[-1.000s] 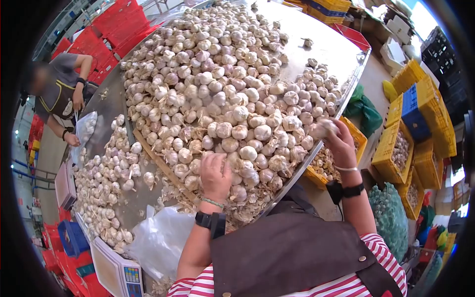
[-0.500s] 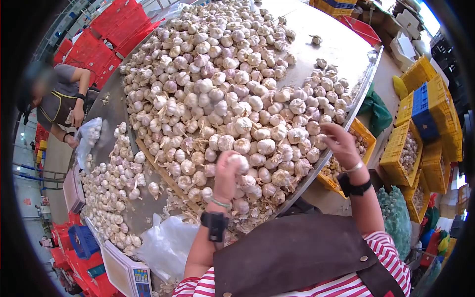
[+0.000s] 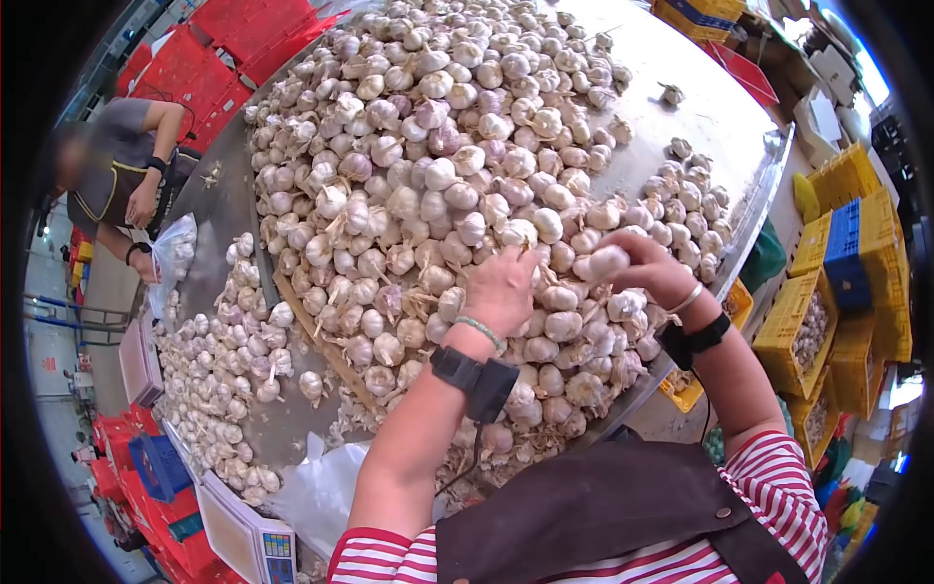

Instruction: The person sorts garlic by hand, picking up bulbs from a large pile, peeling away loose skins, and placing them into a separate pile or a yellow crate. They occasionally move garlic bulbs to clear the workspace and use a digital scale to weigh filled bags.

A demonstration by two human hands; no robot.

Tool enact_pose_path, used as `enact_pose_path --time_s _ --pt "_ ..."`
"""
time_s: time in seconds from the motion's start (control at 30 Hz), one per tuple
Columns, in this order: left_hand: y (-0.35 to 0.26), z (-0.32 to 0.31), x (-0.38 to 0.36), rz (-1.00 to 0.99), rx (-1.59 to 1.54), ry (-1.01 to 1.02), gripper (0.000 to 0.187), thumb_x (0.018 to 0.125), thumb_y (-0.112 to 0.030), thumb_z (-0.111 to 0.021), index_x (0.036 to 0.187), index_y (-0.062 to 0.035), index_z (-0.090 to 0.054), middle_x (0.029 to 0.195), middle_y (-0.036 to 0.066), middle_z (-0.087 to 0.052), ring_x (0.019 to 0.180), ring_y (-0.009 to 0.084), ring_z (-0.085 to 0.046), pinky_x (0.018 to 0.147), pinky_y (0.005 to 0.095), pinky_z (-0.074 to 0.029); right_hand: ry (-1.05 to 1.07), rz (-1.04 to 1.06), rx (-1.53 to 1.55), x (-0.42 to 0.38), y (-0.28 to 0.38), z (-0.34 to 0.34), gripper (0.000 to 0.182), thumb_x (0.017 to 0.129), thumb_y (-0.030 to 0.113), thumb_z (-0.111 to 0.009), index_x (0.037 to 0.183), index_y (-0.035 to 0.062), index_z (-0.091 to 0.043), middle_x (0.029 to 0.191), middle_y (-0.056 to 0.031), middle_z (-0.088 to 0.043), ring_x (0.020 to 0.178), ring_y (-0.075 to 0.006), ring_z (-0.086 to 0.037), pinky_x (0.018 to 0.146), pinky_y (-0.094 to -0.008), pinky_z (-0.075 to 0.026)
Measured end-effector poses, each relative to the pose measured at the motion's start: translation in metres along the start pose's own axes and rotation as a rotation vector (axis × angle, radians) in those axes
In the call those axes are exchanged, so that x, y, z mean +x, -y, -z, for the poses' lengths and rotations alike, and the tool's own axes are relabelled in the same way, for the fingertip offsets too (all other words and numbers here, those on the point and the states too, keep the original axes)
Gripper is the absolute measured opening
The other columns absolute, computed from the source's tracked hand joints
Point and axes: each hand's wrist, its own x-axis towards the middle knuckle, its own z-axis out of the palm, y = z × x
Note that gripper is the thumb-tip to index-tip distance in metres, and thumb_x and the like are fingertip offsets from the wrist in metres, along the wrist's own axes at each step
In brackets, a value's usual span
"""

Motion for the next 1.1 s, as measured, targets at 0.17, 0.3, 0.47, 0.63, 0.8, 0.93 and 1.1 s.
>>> enact_pose_path --time_s 0.17,0.3,0.47,0.63,0.8,0.93,1.1 --pt "0.014 0.014 -0.047 0.227 -1.138 -0.103 0.041 0.086 -0.024 -0.072 0.120 -0.0086 -0.054 0.097 0.004 -0.063 0.082 0.0111 -0.057 0.074 0.0264 -0.049 -0.018 -0.026 0.383 0.043 0.016 0.003 0.034 0.090 0.033 -0.063 0.108 0.0046 -0.064 0.105 -0.0112 -0.067 0.097 -0.0198 -0.064 0.075 -0.0341 -0.054" --pt "0.019 0.032 -0.110 0.404 -2.110 0.108 0.041 0.087 -0.017 -0.063 0.125 -0.0069 -0.050 0.107 0.012 -0.060 0.089 0.0218 -0.066 0.060 0.0274 -0.056 -0.156 0.396 -1.101 0.103 0.006 -0.036 0.045 0.074 0.016 -0.065 0.119 0.0095 -0.061 0.111 -0.0160 -0.064 0.097 -0.0371 -0.063 0.083 -0.0433 -0.051" --pt "-0.006 -0.002 -0.177 0.386 -2.434 0.125 0.036 0.092 -0.031 -0.060 0.116 -0.0050 -0.054 0.113 0.012 -0.057 0.085 0.0185 -0.065 0.057 0.0266 -0.057 0.045 0.236 -1.206 0.128 -0.006 -0.039 0.048 0.068 0.005 -0.063 0.117 0.0088 -0.059 0.108 -0.0218 -0.061 0.099 -0.0436 -0.059 0.084 -0.0453 -0.049" --pt "-0.033 -0.019 -0.198 0.289 -2.635 0.300 0.062 0.093 -0.057 -0.049 0.132 -0.0097 -0.049 0.097 0.011 -0.063 0.074 0.0175 -0.066 0.052 0.0243 -0.055 0.026 0.126 -0.706 0.106 0.010 -0.030 0.053 0.069 0.005 -0.070 0.120 0.0085 -0.058 0.107 -0.0127 -0.064 0.093 -0.0233 -0.065 0.077 -0.0342 -0.053" --pt "-0.048 -0.007 -0.190 0.101 -2.785 0.309 0.088 0.087 -0.073 -0.041 0.139 -0.0016 -0.039 0.110 0.013 -0.061 0.081 0.0184 -0.067 0.059 0.0260 -0.057 0.517 0.269 -0.278 -0.004 0.071 -0.161 0.051 0.071 -0.003 -0.074 0.120 0.0006 -0.057 0.108 -0.0086 -0.063 0.100 -0.0181 -0.062 0.086 -0.0316 -0.053" --pt "-0.041 -0.018 -0.208 0.160 -2.706 -0.025 0.082 0.089 -0.070 -0.042 0.133 -0.0012 -0.044 0.121 0.014 -0.057 0.104 0.0227 -0.062 0.083 0.0322 -0.055 0.730 0.609 -0.738 -0.028 0.071 -0.211 0.053 0.070 0.009 -0.077 0.120 0.0031 -0.058 0.104 -0.0164 -0.064 0.096 -0.0333 -0.063 0.087 -0.0384 -0.051" --pt "-0.031 0.009 -0.237 0.363 -2.594 -0.356 0.063 0.092 -0.050 -0.046 0.131 -0.0012 -0.045 0.121 0.016 -0.056 0.107 0.0265 -0.059 0.092 0.0348 -0.051 0.529 0.782 -0.724 -0.039 0.052 -0.220 0.053 0.071 0.012 -0.077 0.120 0.0031 -0.058 0.114 -0.0189 -0.061 0.105 -0.0353 -0.060 0.091 -0.0399 -0.049"
